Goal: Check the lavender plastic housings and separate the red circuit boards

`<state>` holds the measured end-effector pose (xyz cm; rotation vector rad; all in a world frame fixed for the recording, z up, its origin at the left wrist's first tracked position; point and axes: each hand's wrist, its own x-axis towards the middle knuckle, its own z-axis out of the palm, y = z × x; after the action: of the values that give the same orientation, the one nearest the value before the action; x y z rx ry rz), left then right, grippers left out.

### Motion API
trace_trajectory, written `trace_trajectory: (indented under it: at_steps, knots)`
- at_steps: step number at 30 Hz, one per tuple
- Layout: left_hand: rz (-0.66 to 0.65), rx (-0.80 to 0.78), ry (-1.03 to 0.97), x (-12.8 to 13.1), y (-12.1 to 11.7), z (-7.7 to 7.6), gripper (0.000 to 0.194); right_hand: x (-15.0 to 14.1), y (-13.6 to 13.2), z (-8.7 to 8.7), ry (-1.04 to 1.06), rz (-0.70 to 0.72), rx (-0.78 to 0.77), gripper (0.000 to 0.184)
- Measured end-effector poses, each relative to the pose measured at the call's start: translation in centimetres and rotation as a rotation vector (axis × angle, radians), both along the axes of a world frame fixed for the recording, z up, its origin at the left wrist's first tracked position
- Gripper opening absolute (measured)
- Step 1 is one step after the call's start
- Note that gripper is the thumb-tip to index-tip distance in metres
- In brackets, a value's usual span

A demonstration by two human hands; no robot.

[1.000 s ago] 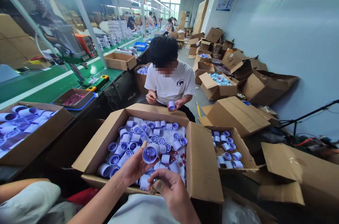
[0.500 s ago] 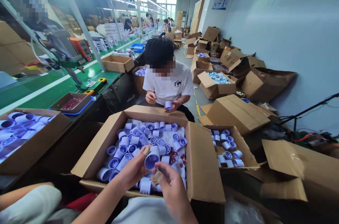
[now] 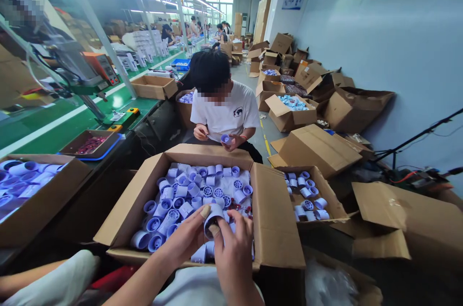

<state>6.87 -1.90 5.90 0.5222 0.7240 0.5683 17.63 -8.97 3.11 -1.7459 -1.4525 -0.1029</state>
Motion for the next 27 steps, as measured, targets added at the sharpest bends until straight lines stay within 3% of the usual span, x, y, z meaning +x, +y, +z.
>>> trace_trajectory:
  at_steps: [4, 7, 11, 14, 21, 27]
  knots:
    - [0.011, -0.010, 0.006, 0.3, -0.1, 0.2, 0.037, -0.1, -0.2, -0.1, 0.079, 0.013, 0.039, 0.016]
    - [0.007, -0.009, 0.001, 0.3, -0.1, 0.4, 0.034, -0.4, -0.1, -0.1, 0.303, -0.004, 0.080, 0.010]
    - [-0.005, 0.031, 0.042, 0.3, 0.0, 0.5, 0.037, -0.5, 0.6, 0.1, 0.715, -0.043, -0.071, 0.030]
    - [0.000, 0.045, 0.083, 0.3, 0.2, 0.3, 0.039, -0.3, 1.2, 0.4, 0.878, -0.033, -0.156, 0.029]
    - [0.023, 0.046, 0.177, 0.8, 0.5, -0.9, 0.042, 0.2, 2.2, 0.4, 0.980, -0.023, -0.196, 0.018]
    - [-0.022, 0.072, 0.244, 1.4, 0.5, -3.4, 0.043, 0.4, 2.2, -1.3, 0.936, -0.089, -0.185, 0.017]
